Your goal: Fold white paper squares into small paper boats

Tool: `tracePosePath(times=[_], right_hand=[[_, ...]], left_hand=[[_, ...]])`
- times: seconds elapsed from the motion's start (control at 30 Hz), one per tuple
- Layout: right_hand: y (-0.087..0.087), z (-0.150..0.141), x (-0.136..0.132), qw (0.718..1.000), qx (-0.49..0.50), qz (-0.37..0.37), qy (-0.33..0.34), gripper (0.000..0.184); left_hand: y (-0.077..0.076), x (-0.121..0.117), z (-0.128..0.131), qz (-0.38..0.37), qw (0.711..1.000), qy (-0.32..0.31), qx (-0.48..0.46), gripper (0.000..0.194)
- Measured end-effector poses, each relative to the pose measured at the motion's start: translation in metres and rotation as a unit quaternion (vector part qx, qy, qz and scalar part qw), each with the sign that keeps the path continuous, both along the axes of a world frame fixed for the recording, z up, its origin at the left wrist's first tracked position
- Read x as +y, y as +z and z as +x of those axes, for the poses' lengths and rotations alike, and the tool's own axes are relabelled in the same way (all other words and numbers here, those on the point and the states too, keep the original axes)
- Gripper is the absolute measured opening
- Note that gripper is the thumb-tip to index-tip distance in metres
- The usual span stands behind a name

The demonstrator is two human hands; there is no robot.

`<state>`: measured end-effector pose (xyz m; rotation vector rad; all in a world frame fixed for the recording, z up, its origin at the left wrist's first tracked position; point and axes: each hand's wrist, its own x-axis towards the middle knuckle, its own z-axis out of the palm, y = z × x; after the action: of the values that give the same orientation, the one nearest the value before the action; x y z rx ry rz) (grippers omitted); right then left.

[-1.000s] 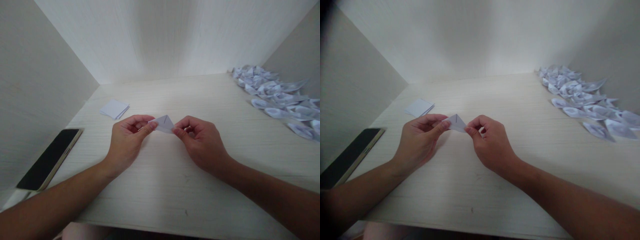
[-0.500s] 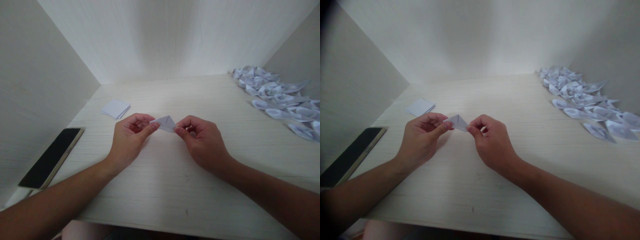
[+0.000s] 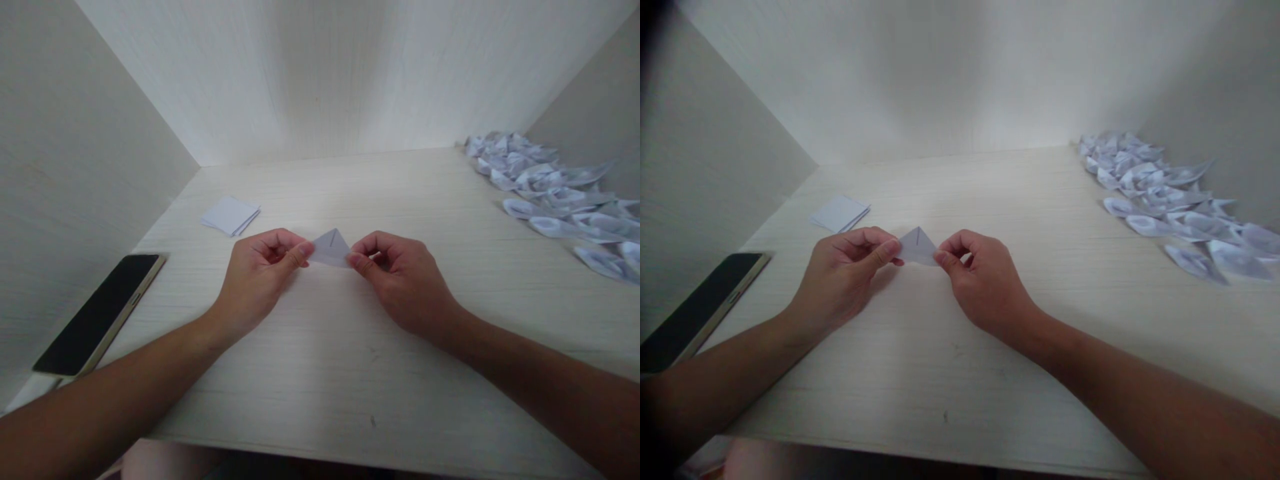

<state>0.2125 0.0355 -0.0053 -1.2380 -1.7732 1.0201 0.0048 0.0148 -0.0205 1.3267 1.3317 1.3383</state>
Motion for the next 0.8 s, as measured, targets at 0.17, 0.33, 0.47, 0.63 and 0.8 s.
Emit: tracePosePath(times=[0.17,0.33,0.47,0.63,0.8], right_hand=[[0.002,0.000,0.002,1.000,-0.026,-0.012,0.006,0.017],[0.002,0.002,0.005,0.999,-0.030,-0.020,0.007,0.017],[0.004,0.003,0.007,0.998,-0.048,-0.030,0.012,0.018],[0.005,0.003,0.010,0.997,-0.059,-0.038,0.021,0.019],[0.003,0.007,0.013,0.999,-0.012,-0.039,0.035,0.019]], left_hand=[[0.002,-0.004,0.001,-0.025,0.999,-0.028,-0.021,0.024],[-0.002,-0.002,0.000,-0.043,0.999,-0.003,-0.027,0.022],[0.000,-0.001,0.000,-0.057,0.998,-0.016,-0.024,0.025],[0.004,-0.003,0.002,-0.045,0.999,-0.012,0.001,0.024],[0.007,-0.001,0.004,0.021,0.998,0.012,0.052,0.017]])
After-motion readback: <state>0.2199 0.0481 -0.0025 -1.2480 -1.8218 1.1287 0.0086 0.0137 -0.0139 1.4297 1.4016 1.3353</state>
